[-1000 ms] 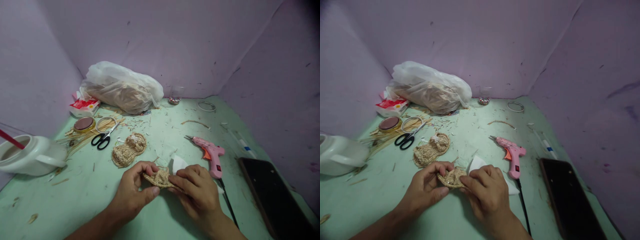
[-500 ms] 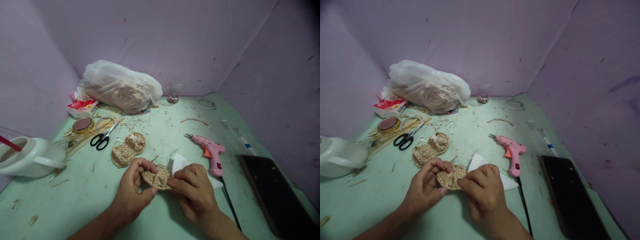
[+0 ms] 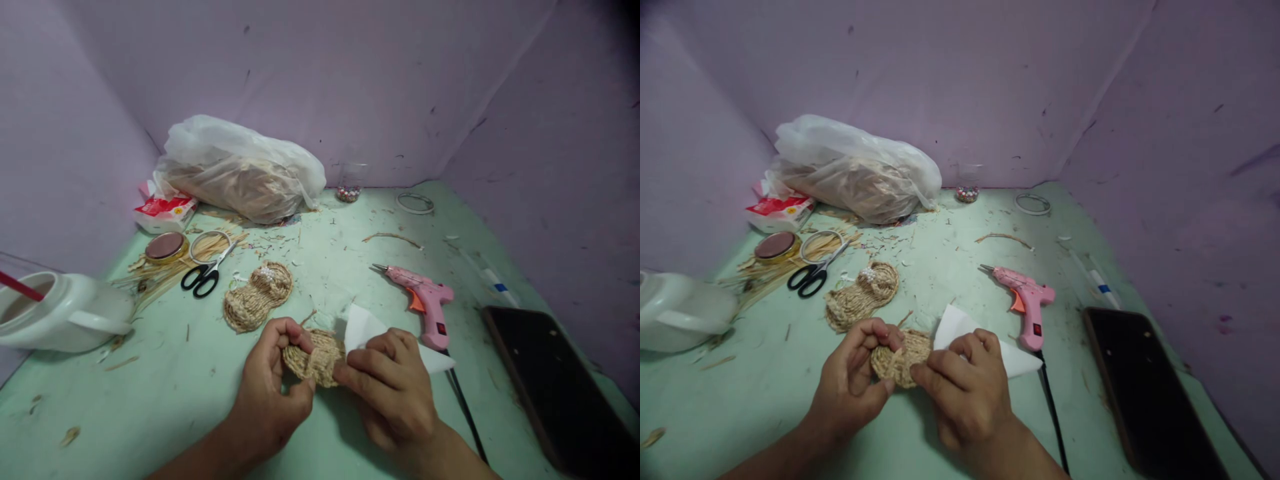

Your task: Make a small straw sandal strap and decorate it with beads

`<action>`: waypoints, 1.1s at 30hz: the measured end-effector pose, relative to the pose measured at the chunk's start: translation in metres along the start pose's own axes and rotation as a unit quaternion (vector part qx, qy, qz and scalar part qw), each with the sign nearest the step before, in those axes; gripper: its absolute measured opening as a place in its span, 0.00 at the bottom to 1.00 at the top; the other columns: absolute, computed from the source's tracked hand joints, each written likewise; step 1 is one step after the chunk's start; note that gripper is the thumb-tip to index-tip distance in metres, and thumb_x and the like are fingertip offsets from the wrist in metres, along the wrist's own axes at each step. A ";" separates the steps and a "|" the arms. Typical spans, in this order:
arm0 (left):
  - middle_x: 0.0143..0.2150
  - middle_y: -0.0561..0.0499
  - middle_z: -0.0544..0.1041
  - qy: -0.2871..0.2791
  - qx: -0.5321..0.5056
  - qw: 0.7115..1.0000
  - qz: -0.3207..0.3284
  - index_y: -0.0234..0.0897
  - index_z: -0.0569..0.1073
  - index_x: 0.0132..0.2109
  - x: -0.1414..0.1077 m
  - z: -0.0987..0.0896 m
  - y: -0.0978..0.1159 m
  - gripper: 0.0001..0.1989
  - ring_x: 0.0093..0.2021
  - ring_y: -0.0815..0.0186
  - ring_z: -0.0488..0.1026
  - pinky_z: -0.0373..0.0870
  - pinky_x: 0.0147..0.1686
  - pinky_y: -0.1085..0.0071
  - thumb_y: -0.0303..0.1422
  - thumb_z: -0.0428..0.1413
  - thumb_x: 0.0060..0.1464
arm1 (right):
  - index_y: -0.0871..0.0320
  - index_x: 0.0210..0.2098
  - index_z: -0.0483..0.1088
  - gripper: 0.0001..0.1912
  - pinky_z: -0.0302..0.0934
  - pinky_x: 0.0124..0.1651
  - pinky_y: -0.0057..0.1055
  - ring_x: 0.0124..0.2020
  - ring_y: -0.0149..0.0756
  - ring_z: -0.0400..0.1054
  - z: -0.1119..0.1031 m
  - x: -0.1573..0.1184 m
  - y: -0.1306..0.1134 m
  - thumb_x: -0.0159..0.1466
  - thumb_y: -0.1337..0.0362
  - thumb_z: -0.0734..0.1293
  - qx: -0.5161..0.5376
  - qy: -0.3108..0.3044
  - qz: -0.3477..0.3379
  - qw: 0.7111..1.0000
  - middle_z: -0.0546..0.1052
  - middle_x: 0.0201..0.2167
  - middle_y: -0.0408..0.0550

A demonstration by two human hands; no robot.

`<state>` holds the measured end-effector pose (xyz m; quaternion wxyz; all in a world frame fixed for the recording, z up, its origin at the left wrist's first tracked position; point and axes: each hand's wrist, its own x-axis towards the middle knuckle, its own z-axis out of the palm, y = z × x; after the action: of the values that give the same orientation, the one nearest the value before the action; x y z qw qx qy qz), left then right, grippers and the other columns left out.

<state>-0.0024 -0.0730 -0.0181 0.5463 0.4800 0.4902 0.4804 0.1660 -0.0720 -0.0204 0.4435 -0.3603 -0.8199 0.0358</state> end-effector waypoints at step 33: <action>0.34 0.52 0.71 0.006 0.009 1.000 -0.009 0.38 0.65 0.36 0.000 -0.001 0.001 0.14 0.38 0.66 0.69 0.67 0.38 0.73 0.22 0.56 0.39 | 0.59 0.31 0.69 0.08 0.52 0.37 0.41 0.28 0.38 0.62 -0.009 0.014 -0.017 0.50 0.70 0.66 0.038 -0.039 0.142 0.988 0.70 0.25 0.47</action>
<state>-0.0035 -0.0729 -0.0168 0.5435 0.4776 0.5023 0.4735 0.1582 -0.0782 0.0007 0.4145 -0.4546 -0.7751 0.1438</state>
